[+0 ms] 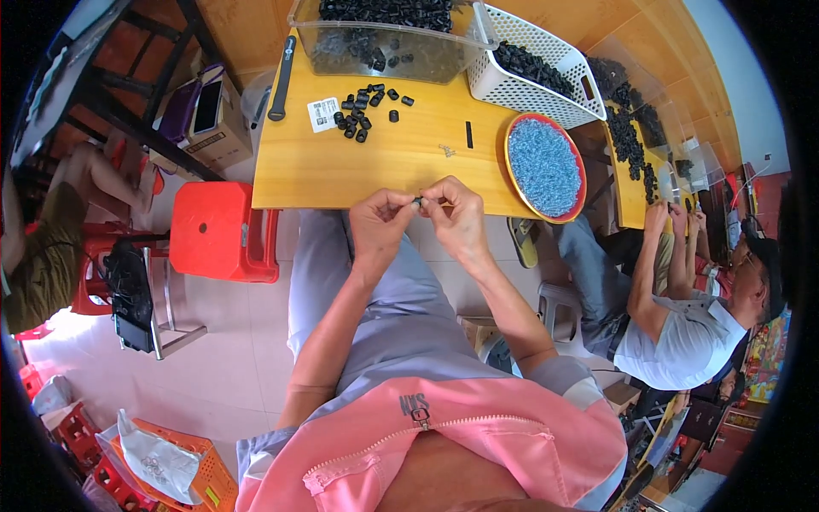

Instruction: The person assembles small plastic components by hand, repeatedly inserting pins into black connector pieces and placing them on the table.

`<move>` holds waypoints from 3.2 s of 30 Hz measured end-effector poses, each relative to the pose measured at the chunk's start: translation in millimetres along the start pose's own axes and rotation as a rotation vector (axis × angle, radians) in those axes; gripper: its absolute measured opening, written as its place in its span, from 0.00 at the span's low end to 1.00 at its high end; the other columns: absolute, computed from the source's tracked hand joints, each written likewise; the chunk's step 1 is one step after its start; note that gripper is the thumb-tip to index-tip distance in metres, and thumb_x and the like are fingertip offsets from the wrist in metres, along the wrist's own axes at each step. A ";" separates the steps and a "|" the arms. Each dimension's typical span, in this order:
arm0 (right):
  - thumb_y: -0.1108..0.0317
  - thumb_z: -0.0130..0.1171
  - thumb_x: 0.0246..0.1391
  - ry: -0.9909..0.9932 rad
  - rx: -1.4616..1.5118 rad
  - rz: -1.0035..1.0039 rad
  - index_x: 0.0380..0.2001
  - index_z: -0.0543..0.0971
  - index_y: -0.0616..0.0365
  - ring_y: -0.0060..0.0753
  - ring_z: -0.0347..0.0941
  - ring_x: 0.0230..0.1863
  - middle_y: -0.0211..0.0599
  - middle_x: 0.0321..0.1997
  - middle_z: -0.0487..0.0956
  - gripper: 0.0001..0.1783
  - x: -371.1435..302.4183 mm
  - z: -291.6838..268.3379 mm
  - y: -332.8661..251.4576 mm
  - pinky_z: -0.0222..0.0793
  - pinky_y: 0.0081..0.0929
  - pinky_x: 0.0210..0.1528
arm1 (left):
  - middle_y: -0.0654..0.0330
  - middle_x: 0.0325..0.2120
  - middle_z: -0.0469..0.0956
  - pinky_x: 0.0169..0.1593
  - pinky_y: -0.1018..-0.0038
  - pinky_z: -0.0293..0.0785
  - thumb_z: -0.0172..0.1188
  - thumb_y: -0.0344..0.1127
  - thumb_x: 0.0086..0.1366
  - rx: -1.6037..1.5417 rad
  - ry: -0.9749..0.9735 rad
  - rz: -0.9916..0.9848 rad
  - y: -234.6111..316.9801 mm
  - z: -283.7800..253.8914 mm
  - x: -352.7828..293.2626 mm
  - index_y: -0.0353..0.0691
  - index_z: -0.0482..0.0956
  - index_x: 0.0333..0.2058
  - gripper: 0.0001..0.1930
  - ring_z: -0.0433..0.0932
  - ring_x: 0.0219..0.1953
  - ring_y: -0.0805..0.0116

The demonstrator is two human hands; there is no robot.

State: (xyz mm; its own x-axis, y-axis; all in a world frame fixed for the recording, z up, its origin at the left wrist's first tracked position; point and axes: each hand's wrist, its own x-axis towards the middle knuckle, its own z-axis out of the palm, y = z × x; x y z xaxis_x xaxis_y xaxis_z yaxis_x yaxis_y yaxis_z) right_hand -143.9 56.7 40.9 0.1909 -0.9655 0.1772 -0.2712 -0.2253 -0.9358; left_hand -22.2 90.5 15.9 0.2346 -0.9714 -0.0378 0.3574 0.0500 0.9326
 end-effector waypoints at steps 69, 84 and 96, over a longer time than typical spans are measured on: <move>0.73 0.58 0.44 0.049 -0.508 -0.160 0.26 0.76 0.61 0.43 0.70 0.27 0.42 0.26 0.73 0.04 63.2 -46.2 44.7 0.65 0.35 0.30 | 0.57 0.34 0.75 0.35 0.79 0.74 0.53 0.22 0.56 0.121 -0.022 -0.035 -4.0 4.7 41.5 0.31 0.73 0.38 0.09 0.77 0.33 0.70; 0.68 0.53 0.53 -0.082 0.277 0.225 0.31 0.75 0.61 0.13 0.66 0.24 0.25 0.23 0.73 0.07 67.8 -46.0 52.9 0.60 0.11 0.24 | 0.54 0.31 0.77 0.37 0.79 0.75 0.55 0.24 0.56 0.164 -0.355 -0.087 -26.4 22.0 103.0 0.27 0.74 0.38 0.11 0.77 0.32 0.71; 0.75 0.51 0.52 0.165 0.111 -0.020 0.29 0.72 0.65 0.19 0.67 0.22 0.32 0.24 0.73 0.04 59.1 -14.5 61.8 0.64 0.18 0.24 | 0.56 0.28 0.76 0.35 0.79 0.74 0.50 0.30 0.62 0.101 -0.410 -0.189 -17.7 19.3 107.2 0.28 0.72 0.39 0.11 0.76 0.29 0.72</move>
State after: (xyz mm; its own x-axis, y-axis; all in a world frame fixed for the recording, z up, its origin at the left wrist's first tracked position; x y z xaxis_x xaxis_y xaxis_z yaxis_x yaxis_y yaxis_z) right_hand -163.0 -16.2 -2.1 0.0350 -0.9714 0.2350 -0.1616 -0.2376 -0.9578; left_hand -20.8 -19.0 2.3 -0.2106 -0.9739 -0.0843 0.2650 -0.1399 0.9541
